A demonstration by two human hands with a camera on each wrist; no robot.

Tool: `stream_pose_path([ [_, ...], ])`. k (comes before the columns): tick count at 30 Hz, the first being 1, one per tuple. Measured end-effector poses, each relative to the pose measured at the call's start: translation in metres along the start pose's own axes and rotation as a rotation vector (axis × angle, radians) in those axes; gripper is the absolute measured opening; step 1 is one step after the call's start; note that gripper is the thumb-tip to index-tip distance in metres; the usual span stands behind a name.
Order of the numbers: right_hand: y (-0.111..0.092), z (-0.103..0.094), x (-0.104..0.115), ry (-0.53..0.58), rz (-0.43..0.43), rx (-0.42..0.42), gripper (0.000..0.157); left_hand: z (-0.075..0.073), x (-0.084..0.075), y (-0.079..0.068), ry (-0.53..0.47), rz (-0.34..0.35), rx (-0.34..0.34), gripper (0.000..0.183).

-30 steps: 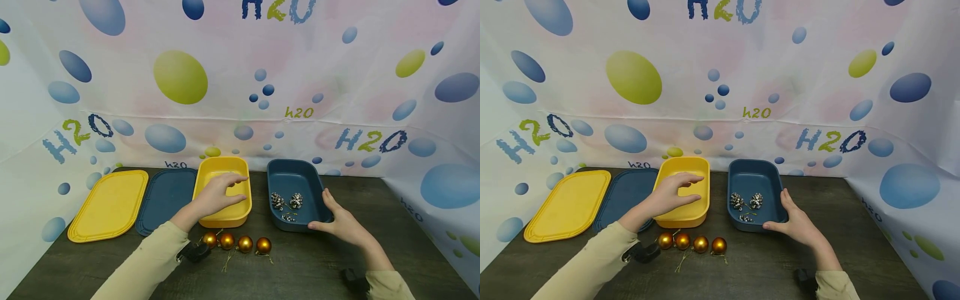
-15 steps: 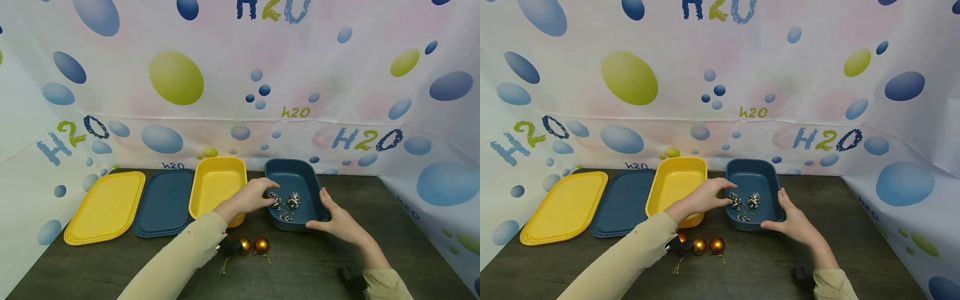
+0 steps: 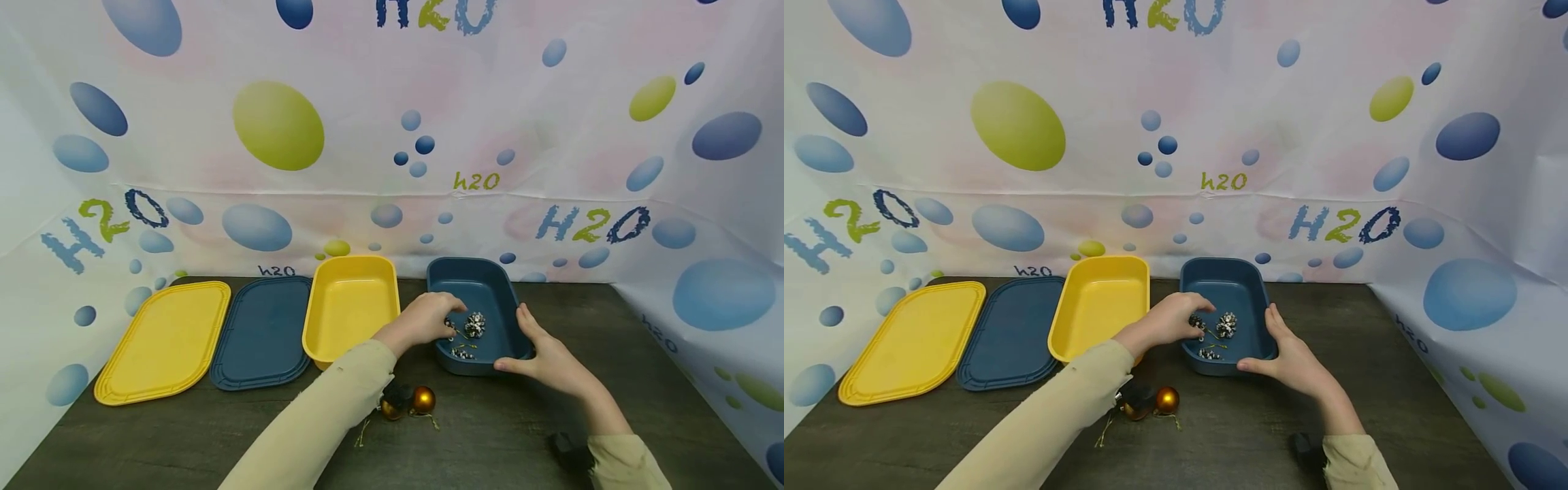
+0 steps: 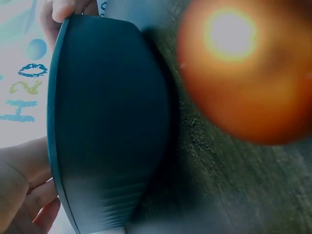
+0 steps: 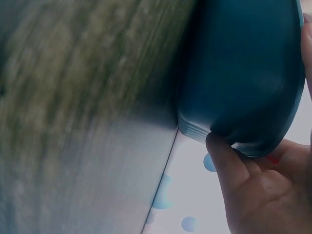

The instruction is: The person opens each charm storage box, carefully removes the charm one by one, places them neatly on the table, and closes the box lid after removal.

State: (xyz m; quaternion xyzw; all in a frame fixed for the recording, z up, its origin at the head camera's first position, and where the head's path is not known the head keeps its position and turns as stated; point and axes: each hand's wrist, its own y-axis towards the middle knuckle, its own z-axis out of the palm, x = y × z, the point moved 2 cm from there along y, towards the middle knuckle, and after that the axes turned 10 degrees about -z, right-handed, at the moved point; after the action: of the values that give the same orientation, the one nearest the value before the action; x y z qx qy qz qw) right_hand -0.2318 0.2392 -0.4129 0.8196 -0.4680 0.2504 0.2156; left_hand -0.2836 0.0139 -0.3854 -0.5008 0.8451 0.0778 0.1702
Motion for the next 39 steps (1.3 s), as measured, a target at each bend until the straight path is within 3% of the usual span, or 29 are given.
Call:
stream_pose_path([
  [9,0.002,0.0,0.001,0.006,-0.01,-0.001,0.112,0.004,0.002,0.007,0.106,-0.063,0.067,0.054],
  [16,0.002,-0.001,0.001,0.016,-0.012,0.0,0.112,0.007,0.001,0.009,0.212,-0.048,0.073,0.053],
  [20,0.002,-0.001,0.0,0.015,-0.008,0.0,0.112,0.007,0.001,0.01,0.225,-0.052,0.08,0.046],
  [39,-0.001,0.0,0.001,0.023,-0.015,0.001,0.111,0.014,-0.003,0.013,0.286,-0.049,-0.004,0.033],
])
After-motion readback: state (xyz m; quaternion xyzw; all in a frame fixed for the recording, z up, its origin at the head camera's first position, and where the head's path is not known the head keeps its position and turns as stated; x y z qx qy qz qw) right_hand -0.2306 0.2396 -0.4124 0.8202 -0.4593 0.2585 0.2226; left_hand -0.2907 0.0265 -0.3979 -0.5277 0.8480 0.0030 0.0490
